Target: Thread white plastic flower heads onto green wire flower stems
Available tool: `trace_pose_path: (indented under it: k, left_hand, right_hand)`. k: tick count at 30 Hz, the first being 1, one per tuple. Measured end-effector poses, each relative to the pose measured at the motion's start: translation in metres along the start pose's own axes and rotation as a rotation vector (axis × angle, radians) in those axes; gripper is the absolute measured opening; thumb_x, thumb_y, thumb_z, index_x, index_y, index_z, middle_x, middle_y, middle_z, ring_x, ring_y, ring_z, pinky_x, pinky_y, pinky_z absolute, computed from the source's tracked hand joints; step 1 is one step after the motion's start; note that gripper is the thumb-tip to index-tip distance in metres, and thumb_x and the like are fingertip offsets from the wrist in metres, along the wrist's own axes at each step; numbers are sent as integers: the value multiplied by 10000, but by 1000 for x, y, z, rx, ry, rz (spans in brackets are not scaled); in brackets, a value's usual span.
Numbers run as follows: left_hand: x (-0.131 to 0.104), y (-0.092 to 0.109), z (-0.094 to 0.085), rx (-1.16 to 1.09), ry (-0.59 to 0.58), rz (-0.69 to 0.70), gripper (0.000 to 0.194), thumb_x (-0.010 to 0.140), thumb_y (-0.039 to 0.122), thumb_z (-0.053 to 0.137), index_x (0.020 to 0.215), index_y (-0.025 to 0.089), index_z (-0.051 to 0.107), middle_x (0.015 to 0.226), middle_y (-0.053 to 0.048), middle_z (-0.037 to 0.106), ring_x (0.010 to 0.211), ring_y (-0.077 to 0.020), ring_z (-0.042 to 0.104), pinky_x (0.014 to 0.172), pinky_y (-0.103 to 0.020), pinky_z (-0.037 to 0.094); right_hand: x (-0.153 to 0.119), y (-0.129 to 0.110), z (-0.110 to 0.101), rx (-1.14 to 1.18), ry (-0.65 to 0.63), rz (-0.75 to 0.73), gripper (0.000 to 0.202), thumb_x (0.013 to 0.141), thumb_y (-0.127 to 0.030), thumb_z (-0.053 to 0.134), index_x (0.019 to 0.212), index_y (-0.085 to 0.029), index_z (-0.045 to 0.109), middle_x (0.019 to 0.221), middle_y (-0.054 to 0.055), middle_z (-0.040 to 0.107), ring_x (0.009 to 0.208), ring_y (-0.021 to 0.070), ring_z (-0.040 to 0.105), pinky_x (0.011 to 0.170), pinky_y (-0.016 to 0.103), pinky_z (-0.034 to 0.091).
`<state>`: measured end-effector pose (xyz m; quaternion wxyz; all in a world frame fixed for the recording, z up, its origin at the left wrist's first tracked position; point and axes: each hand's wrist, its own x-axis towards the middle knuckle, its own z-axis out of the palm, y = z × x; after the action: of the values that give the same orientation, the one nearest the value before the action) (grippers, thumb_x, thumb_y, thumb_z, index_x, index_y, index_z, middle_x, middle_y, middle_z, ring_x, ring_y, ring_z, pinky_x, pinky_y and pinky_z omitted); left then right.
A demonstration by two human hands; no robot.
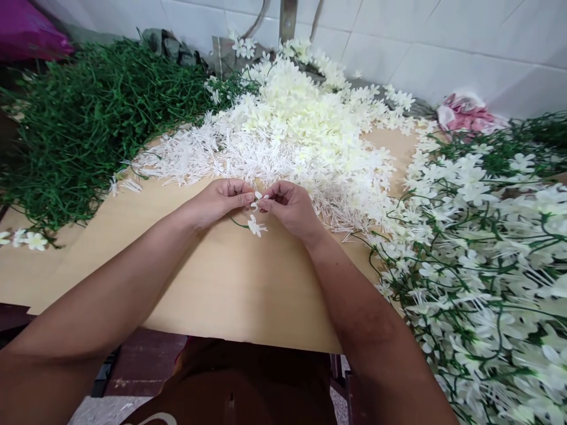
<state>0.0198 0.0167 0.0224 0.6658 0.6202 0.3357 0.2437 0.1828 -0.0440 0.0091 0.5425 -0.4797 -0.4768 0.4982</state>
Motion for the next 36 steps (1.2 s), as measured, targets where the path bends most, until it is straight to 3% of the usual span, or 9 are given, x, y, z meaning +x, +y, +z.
trace_pose_path:
  k: [11,18,27,36]
  left_hand:
    - [2,-1,-2,-16,-32,59,229,645,292,773,728,134,629,641,30,593,591,-66,498,589,-206,380]
    - [3,-1,5,167,29,42,246,767,324,680,634,146,574,556,43,500,561,-80,433,583,-224,352]
    - [0,3,-2,168,-137,71,371,764,508,661,714,143,617,698,2,581,679,-110,496,668,-229,398]
    - [-1,1,0,242,-104,111,305,858,346,555,618,161,519,593,38,447,580,-92,376,624,-233,327]
  right_hand:
    - [0,5,-3,79,-39,65,366,491,-384,894,686,-192,651,659,-23,681,620,111,645,661,270,561]
    - [1,9,-5,78,-18,47,387,490,-401,892,694,-188,642,644,-28,672,607,109,638,639,262,548]
    - [2,9,-5,104,-12,65,384,504,-412,888,661,-195,613,629,-27,675,576,104,628,599,256,547]
    - [1,8,-5,41,9,38,386,492,-371,897,669,-184,610,619,-37,625,567,90,591,601,249,508]
